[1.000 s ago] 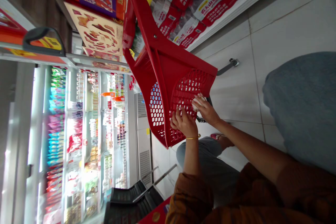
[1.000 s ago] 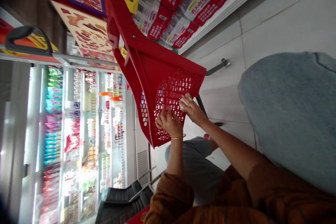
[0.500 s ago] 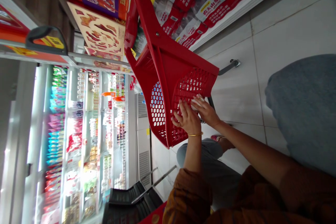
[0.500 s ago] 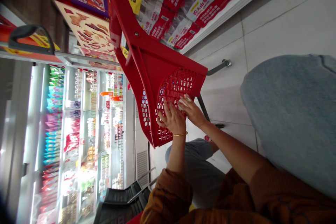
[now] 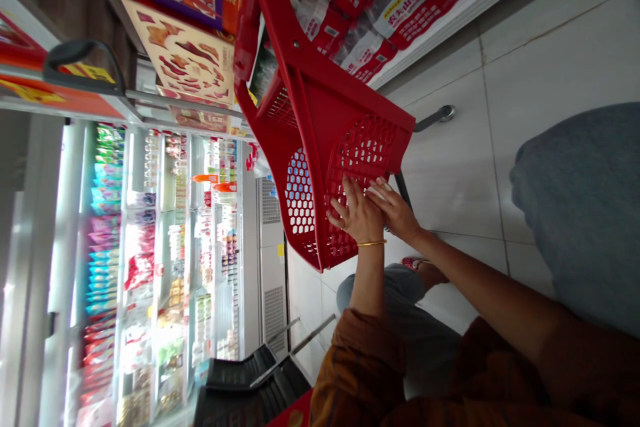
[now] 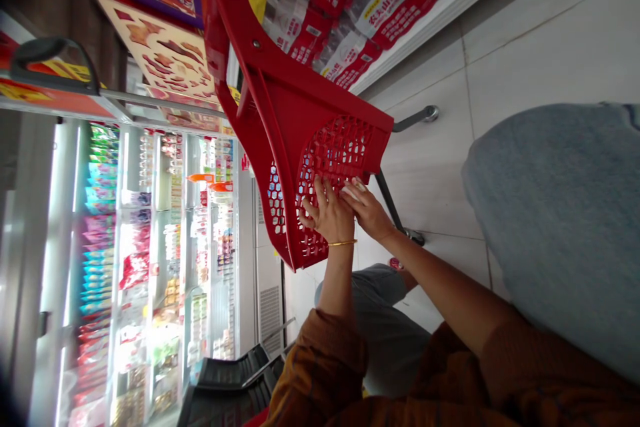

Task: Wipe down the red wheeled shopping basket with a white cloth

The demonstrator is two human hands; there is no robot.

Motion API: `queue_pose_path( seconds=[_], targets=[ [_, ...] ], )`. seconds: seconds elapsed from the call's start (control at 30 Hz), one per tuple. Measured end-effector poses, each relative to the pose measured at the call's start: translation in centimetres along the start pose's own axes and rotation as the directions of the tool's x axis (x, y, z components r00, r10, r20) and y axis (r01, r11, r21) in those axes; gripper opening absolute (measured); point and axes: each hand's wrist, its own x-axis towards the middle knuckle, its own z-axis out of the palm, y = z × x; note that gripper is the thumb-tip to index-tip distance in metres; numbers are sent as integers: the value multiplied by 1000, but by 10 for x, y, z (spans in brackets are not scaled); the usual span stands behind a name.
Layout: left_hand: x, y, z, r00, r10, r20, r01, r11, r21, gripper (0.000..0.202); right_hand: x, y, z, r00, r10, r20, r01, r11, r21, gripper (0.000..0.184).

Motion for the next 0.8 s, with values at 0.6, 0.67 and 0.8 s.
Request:
queue_pose_path(
  seconds=[0.6,0.67,0.8],
  targets=[
    [-12,-1,3,1000,-14,-5,14,1000,4,40,32,-18,-8,999,21,41,-22,1000,12,41],
    [-15,-1,3,1000,-15,-12,15,1000,2,40,36,-19,-9,999,-3,52,3,1000,17,40],
    [-21,-1,1,998,-31,-48,31,999,20,39,47,-23,-16,994,-72,79,69,997,36,37]
  ],
)
